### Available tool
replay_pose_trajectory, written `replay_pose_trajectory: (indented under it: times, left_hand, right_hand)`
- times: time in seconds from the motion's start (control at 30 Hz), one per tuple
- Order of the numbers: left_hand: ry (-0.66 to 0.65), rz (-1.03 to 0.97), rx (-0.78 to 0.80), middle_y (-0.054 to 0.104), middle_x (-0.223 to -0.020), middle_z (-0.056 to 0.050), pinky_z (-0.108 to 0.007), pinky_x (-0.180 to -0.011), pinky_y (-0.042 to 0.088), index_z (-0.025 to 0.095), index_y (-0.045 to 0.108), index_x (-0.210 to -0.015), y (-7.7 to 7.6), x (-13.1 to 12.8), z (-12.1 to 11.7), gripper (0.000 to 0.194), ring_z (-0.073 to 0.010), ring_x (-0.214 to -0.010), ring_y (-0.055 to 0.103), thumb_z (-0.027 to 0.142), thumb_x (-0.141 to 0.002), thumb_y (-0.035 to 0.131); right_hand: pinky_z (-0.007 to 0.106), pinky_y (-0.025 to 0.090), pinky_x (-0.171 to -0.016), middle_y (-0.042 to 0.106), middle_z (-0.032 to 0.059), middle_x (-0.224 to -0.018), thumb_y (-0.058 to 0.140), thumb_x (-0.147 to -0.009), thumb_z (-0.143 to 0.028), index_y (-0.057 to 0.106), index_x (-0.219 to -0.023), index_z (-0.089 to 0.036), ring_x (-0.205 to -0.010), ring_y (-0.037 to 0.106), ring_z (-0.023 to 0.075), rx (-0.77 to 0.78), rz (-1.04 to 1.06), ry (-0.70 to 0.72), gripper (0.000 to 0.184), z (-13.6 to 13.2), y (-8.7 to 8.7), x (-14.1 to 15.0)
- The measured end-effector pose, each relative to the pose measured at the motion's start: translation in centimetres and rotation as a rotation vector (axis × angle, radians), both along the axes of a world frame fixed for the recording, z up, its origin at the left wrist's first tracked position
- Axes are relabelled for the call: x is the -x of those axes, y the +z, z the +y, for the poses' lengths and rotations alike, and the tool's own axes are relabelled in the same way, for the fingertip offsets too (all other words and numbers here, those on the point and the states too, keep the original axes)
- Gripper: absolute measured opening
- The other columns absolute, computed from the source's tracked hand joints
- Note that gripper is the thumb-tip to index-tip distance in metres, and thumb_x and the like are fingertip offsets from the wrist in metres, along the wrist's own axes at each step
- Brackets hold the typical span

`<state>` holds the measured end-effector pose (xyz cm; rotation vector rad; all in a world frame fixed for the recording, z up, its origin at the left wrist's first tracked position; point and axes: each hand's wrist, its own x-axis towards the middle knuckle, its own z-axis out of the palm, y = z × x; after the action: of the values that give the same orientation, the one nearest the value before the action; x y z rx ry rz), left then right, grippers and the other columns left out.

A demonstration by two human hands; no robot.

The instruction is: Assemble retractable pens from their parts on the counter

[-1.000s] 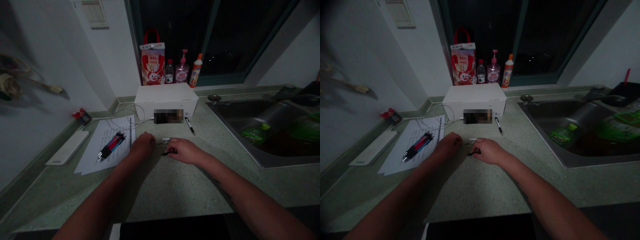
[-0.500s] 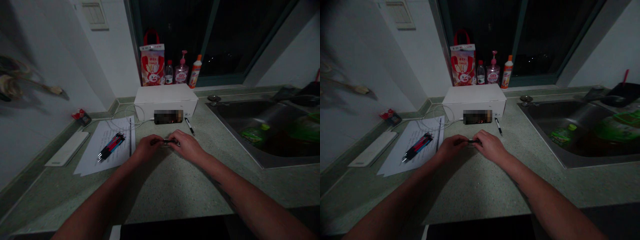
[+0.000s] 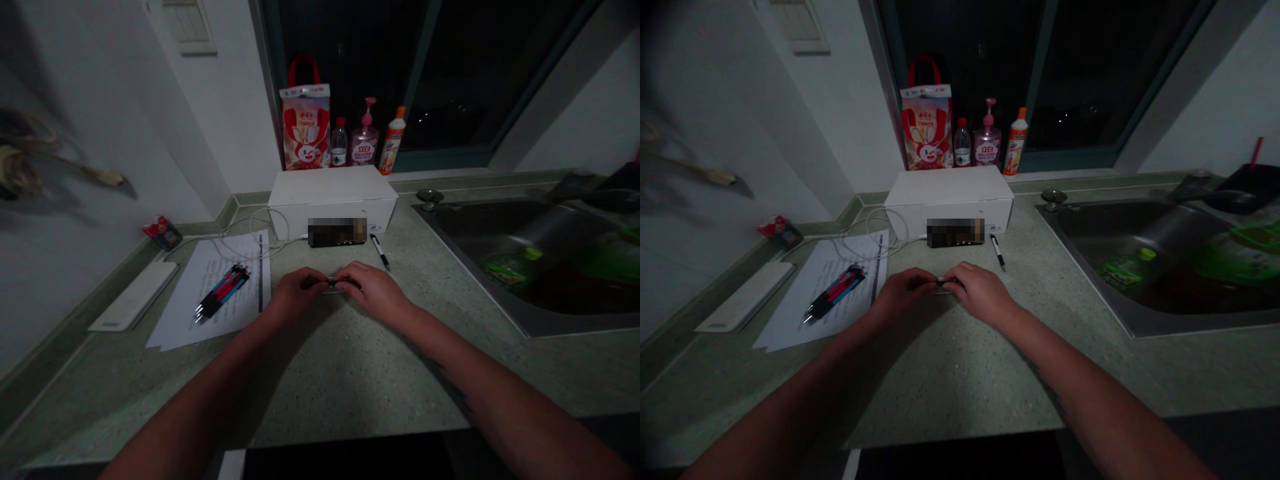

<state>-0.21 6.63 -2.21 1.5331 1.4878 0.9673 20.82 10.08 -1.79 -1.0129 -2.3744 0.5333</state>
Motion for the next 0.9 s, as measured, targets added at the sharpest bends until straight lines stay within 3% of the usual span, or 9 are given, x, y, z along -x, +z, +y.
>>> replay_pose_trajectory:
  times: [0.1,0.27,0.43,0.57,0.63,0.73,0.83,0.9]
  left_hand:
    - [-0.002,-0.006,-0.026,0.079,-0.086,-0.004,-0.034,-0.080,0.057,0.020,0.071,-0.086,-0.12,0.05,0.04,0.008,-0.0197,-0.081,0.073,0.027,-0.083,0.068]
    - [0.009,-0.022,-0.030,0.078,-0.084,-0.004,-0.032,-0.077,0.056,0.019,0.071,-0.086,0.09,0.03,0.03,0.012,-0.0185,-0.078,0.071,0.030,-0.083,0.067]
    - [0.001,-0.038,-0.028,0.078,-0.086,-0.004,-0.032,-0.077,0.057,0.020,0.072,-0.086,0.38,-0.23,-0.15,0.013,-0.0189,-0.080,0.072,0.031,-0.082,0.069]
    - [0.002,-0.037,-0.029,0.079,-0.087,-0.005,-0.032,-0.077,0.057,0.020,0.071,-0.086,0.37,-0.31,-0.20,0.013,-0.0193,-0.081,0.072,0.032,-0.082,0.069]
    - [0.014,-0.040,-0.052,0.079,-0.087,-0.005,-0.031,-0.078,0.057,0.019,0.071,-0.086,0.25,-0.24,-0.13,0.015,-0.0191,-0.081,0.073,0.033,-0.082,0.069]
    - [0.047,-0.050,-0.071,0.078,-0.086,-0.004,-0.031,-0.078,0.057,0.019,0.071,-0.085,0.07,-0.09,0.03,0.012,-0.0185,-0.081,0.072,0.031,-0.081,0.069]
    - [0.059,-0.061,-0.061,0.077,-0.083,-0.003,-0.031,-0.076,0.056,0.020,0.071,-0.085,0.09,-0.03,0.08,0.010,-0.0181,-0.078,0.071,0.029,-0.081,0.070]
    - [0.054,-0.066,-0.056,0.077,-0.083,-0.003,-0.031,-0.075,0.056,0.020,0.071,-0.085,0.21,-0.05,0.05,0.010,-0.0181,-0.078,0.071,0.029,-0.081,0.070]
  right_hand:
    - [0.034,0.050,-0.084,0.076,0.0054,-0.101,0.054,-0.102,-0.021,0.071,-0.104,-0.023,-0.092,0.069,0.0198,0.098,0.077,-0.012,0.018,0.07,-0.15,0.26]
    - [0.028,0.046,-0.069,0.072,0.0023,-0.091,0.070,-0.091,-0.021,0.066,-0.114,-0.020,-0.073,0.063,0.0155,0.180,0.169,-0.042,0.024,0.01,-0.37,0.41]
    - [0.027,0.043,-0.067,0.069,-0.0001,-0.079,0.063,-0.096,-0.025,0.067,-0.097,-0.020,-0.072,0.062,0.0158,0.185,0.173,-0.068,0.006,-0.02,-0.18,0.26]
    - [0.028,0.044,-0.069,0.070,0.0010,-0.075,0.056,-0.101,-0.029,0.067,-0.084,-0.020,-0.072,0.065,0.0166,0.210,0.134,-0.067,0.022,0.14,-0.10,0.28]
    - [0.028,0.044,-0.069,0.072,0.0007,-0.080,0.063,-0.097,-0.030,0.068,-0.096,-0.021,-0.072,0.065,0.0162,0.216,0.162,-0.077,0.010,0.15,-0.20,0.33]
    - [0.027,0.045,-0.067,0.073,0.0005,-0.088,0.071,-0.089,-0.024,0.064,-0.112,-0.022,-0.072,0.064,0.0156,0.199,0.201,-0.097,0.023,0.05,-0.29,0.37]
    - [0.027,0.044,-0.066,0.070,0.0005,-0.081,0.064,-0.094,-0.023,0.066,-0.101,-0.021,-0.071,0.063,0.0160,0.177,0.156,-0.097,0.007,0.00,-0.09,0.31]
    - [0.028,0.044,-0.068,0.071,0.0016,-0.080,0.057,-0.099,-0.025,0.067,-0.093,-0.020,-0.072,0.064,0.0165,0.181,0.121,-0.087,0.012,0.02,0.07,0.26]
